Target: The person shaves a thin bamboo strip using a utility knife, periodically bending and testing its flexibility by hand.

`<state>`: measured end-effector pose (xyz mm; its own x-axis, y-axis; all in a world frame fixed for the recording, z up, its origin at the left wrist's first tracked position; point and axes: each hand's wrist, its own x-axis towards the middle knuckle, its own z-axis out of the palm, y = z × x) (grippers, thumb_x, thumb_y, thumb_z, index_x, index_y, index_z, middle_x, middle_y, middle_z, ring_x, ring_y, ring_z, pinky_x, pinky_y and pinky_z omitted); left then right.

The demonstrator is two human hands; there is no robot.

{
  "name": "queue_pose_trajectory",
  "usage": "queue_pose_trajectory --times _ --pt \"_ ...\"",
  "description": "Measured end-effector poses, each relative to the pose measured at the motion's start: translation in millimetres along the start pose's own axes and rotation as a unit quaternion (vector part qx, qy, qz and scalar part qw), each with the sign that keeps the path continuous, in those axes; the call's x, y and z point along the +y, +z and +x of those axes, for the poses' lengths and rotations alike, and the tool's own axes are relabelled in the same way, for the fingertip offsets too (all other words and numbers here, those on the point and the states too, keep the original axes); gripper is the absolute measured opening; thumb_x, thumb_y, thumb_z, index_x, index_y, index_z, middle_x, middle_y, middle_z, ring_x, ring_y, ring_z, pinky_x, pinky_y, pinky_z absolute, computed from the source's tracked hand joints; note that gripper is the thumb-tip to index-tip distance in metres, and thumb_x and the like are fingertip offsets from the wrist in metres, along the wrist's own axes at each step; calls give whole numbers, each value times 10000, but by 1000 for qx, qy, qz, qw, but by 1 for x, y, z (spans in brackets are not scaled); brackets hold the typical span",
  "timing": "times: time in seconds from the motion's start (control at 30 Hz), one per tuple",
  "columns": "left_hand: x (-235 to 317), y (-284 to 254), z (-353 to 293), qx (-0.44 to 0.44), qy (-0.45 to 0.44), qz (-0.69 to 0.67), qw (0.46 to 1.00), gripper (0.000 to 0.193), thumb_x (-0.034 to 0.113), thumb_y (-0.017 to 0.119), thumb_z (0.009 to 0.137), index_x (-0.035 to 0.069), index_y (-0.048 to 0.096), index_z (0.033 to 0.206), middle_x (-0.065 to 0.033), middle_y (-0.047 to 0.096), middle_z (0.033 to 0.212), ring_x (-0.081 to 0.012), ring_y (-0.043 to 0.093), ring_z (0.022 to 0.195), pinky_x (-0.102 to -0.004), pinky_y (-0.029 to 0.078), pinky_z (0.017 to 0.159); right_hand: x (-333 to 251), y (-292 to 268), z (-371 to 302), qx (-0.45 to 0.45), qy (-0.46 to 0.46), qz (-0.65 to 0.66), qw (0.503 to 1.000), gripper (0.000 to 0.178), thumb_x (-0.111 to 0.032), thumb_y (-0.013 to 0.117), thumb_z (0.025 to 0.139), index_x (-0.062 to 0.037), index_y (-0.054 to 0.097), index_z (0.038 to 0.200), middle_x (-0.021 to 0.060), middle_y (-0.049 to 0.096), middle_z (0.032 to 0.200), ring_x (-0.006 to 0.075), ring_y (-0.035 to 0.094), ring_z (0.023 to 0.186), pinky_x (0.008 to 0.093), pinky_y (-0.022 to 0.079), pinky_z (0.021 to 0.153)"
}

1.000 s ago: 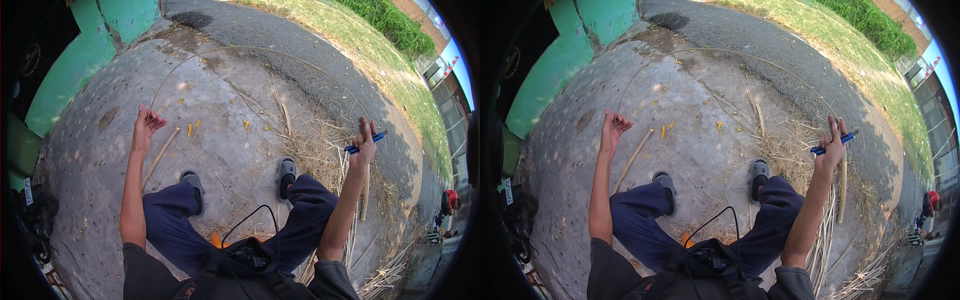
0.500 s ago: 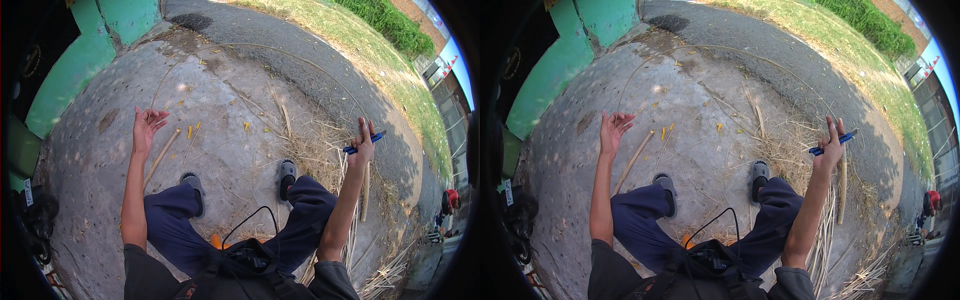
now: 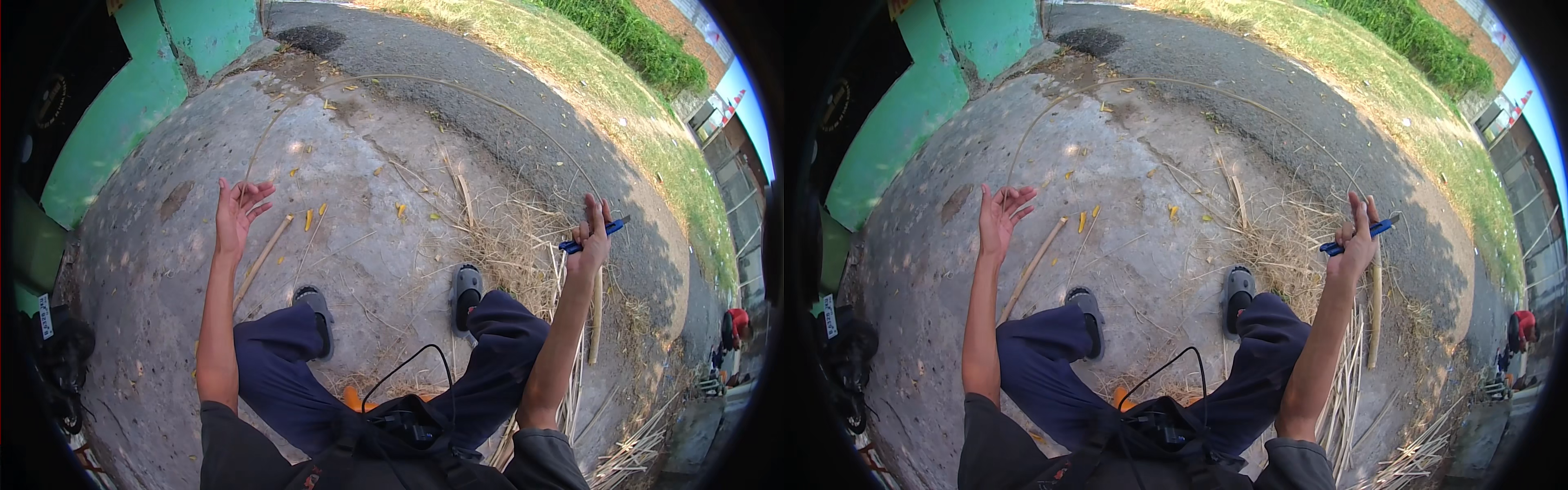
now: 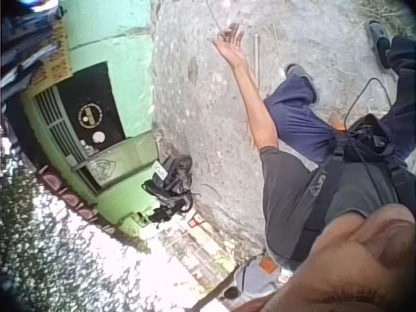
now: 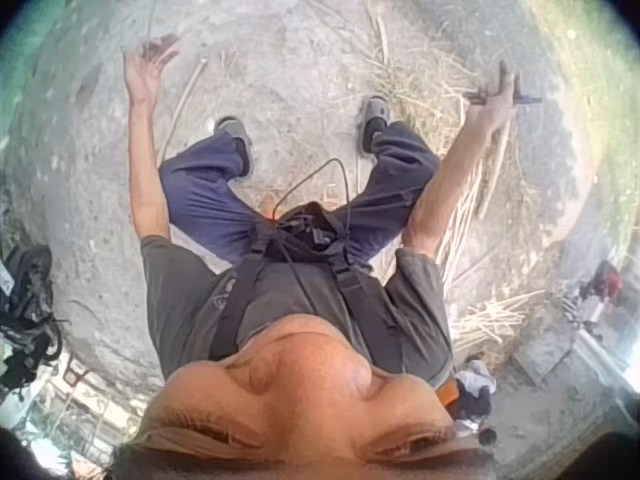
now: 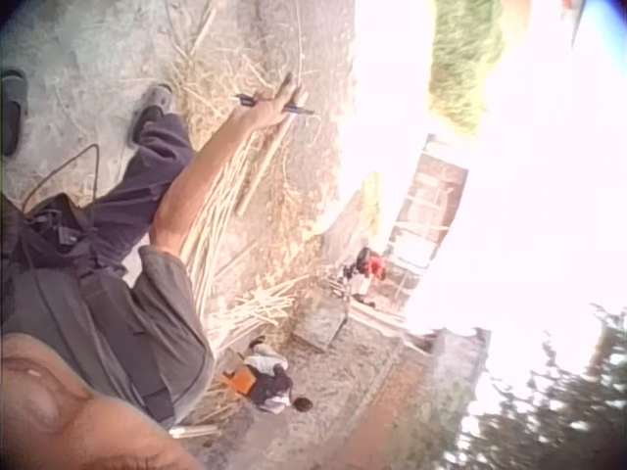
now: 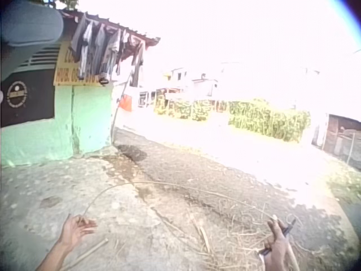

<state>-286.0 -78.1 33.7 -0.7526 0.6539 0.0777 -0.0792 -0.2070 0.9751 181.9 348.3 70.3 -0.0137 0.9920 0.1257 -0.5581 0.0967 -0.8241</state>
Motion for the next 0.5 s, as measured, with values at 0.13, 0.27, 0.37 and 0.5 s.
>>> queue_pose_trajectory --times 0.13,0.27,0.37,0.5 --pt "3 -13 0 32 8 -14 999 672 725 333 1063 125 607 934 -184 708 1283 -276 656 1267 -430 499 1065 1 -6 4 2 1 10 1000 348 -152 679 1047 -78 624 1383 189 733 1269 12 339 498 198 309 458" --pt "3 -12 -1 36 7 -12 999 654 717 352 1063 131 601 912 -177 716 1272 -268 665 1253 -428 507 1055 2 -2 -1 4 1 -5 1000 344 -165 703 1036 -70 620 1356 189 740 1250 11 336 486 198 307 454" --pt "1 -8 -1 34 -3 4 999 638 708 365 1065 135 597 909 -172 718 1275 -266 668 1248 -424 509 1048 2 0 0 1 -6 -4 1000 344 -163 720 1025 -68 616 1339 186 744 1238 9 338 478 199 302 447" --pt "-2 -7 -1 37 -10 3 999 621 702 374 1066 140 590 912 -169 717 1274 -270 670 1240 -424 513 1036 2 -1 1 4 -12 -7 1000 330 -158 722 1023 -71 613 1322 186 747 1224 8 344 471 202 295 437"
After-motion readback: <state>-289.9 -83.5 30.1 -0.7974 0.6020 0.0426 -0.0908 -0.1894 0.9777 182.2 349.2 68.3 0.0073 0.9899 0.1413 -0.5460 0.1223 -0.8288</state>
